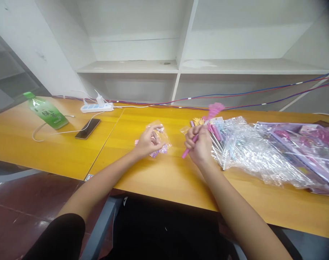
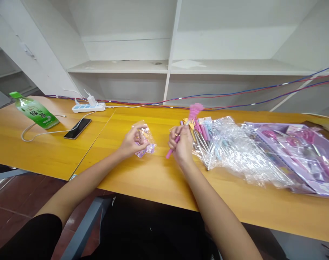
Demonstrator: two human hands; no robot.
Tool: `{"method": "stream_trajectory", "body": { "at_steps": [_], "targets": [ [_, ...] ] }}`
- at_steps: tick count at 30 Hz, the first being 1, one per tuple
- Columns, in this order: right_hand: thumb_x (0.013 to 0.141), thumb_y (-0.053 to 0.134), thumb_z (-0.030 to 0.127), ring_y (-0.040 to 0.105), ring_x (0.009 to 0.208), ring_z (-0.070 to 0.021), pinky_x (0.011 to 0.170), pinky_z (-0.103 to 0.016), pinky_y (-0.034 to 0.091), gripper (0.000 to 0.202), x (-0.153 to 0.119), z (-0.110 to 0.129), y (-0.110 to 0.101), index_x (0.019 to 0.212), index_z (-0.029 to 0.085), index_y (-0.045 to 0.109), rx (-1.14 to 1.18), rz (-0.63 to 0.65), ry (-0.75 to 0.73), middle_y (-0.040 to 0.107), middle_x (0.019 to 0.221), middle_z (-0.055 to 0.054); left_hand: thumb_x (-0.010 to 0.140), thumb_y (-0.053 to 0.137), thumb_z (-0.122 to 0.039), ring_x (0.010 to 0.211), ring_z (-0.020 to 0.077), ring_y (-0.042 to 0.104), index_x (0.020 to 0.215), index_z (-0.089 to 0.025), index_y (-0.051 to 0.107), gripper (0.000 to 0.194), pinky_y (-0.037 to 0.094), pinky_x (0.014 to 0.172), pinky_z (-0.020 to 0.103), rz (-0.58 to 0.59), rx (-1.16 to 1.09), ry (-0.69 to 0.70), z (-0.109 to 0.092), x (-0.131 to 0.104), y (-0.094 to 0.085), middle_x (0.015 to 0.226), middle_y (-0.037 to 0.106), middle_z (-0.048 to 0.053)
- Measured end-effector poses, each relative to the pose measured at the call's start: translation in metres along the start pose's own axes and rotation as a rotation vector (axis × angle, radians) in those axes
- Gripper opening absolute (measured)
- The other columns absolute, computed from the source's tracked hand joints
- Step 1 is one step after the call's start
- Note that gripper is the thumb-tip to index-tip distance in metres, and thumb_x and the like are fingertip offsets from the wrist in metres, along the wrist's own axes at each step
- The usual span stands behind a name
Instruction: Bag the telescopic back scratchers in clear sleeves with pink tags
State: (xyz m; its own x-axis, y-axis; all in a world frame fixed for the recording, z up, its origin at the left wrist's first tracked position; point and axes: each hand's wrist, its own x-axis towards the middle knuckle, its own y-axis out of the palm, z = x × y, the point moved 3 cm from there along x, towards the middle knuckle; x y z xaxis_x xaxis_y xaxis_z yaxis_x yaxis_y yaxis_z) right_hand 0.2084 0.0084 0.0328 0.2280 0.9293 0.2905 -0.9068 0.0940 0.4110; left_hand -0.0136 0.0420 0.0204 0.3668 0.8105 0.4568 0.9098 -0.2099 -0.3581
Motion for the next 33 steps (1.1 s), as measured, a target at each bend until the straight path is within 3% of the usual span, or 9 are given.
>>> {"method": "stream_trajectory", "body": {
  "at_steps": [3,6,11,15,19,23,25,29,33],
  "targets": [
    [0.091,0.077,0.067,0.029,0.048,-0.0056,0.039,-0.024,0.018,0.047,-0.009,-0.013,0.011,0.111,0.027,0.064,-0.179,0.183,0.235,0.061,0.093,0.001,0.081,0.089,-0.034,0.1,0.0199,0.072,0.147,-0.025,0.055,0.075,0.065,0.079,0.032,-0.168,-0.021,0.039,0.002,0.002,-0.006,0.149,0.056,0.016],
    [0.084,0.086,0.058,0.036,0.049,-0.0043,0.039,-0.025,0.022,0.053,-0.02,-0.021,0.023,0.121,0.026,0.066,-0.31,0.253,0.281,0.069,0.109,-0.002,0.083,0.09,-0.044,0.126,0.0286,0.068,0.153,-0.028,0.048,0.083,0.066,0.093,0.039,-0.195,-0.084,0.082,0.002,0.002,-0.005,0.155,0.049,0.016],
    [0.081,0.087,0.055,0.027,0.045,-0.0039,0.041,-0.025,0.018,0.049,-0.023,-0.018,0.027,0.109,0.022,0.066,-0.199,0.247,0.352,0.065,0.08,0.003,0.083,0.091,-0.046,0.105,0.0195,0.072,0.145,-0.033,0.04,0.082,0.066,0.081,0.033,-0.143,-0.216,0.179,0.005,0.0,0.003,0.139,0.054,0.01],
    [0.078,0.09,0.056,0.023,0.046,-0.0059,0.041,-0.024,0.017,0.046,-0.021,-0.012,0.021,0.098,0.022,0.064,-0.192,0.264,0.42,0.041,0.06,0.01,0.095,0.082,-0.035,0.08,0.0088,0.069,0.123,-0.032,0.039,0.052,0.062,0.075,0.027,-0.006,-0.258,0.292,0.009,-0.007,0.014,0.11,0.06,-0.002],
    [0.077,0.09,0.064,0.027,0.046,-0.0079,0.04,-0.025,0.019,0.051,-0.02,-0.013,0.02,0.09,0.023,0.061,-0.236,0.245,0.405,0.039,0.059,0.009,0.097,0.076,-0.032,0.098,0.0176,0.071,0.108,-0.027,0.052,0.027,0.061,0.091,0.038,0.138,-0.083,0.364,-0.002,-0.01,0.012,0.102,0.066,0.002],
    [0.074,0.091,0.068,0.021,0.049,-0.007,0.045,-0.026,0.016,0.058,-0.015,-0.014,0.019,0.083,0.024,0.054,-0.155,0.245,0.348,0.034,0.059,0.01,0.096,0.075,-0.034,0.108,0.0256,0.069,0.081,-0.022,0.066,0.021,0.057,0.1,0.044,0.447,0.189,0.415,-0.017,-0.007,0.006,0.103,0.07,0.009],
    [0.075,0.09,0.07,0.021,0.05,-0.0068,0.046,-0.026,0.016,0.06,-0.013,-0.013,0.017,0.083,0.024,0.054,-0.139,0.286,0.342,0.034,0.06,0.01,0.091,0.08,-0.039,0.104,0.0255,0.071,0.09,-0.022,0.075,0.018,0.058,0.098,0.043,0.519,0.21,0.336,-0.016,-0.005,0.004,0.113,0.072,0.012],
    [0.074,0.091,0.07,0.027,0.049,-0.0064,0.046,-0.025,0.018,0.06,-0.015,-0.01,0.017,0.082,0.023,0.054,-0.171,0.316,0.358,0.041,0.06,0.009,0.076,0.094,-0.055,0.088,0.0227,0.072,0.137,-0.024,0.071,0.073,0.061,0.086,0.038,0.324,0.029,0.043,-0.004,0.0,-0.002,0.104,0.074,0.009],
    [0.075,0.093,0.061,0.025,0.047,-0.0061,0.043,-0.023,0.018,0.059,-0.021,-0.011,0.022,0.084,0.025,0.048,-0.178,0.306,0.409,0.038,0.06,0.011,0.068,0.1,-0.054,0.086,0.0186,0.071,0.154,-0.028,0.057,0.1,0.062,0.084,0.034,0.06,-0.196,-0.002,-0.007,0.002,-0.014,0.106,0.073,0.005]
  ]
}}
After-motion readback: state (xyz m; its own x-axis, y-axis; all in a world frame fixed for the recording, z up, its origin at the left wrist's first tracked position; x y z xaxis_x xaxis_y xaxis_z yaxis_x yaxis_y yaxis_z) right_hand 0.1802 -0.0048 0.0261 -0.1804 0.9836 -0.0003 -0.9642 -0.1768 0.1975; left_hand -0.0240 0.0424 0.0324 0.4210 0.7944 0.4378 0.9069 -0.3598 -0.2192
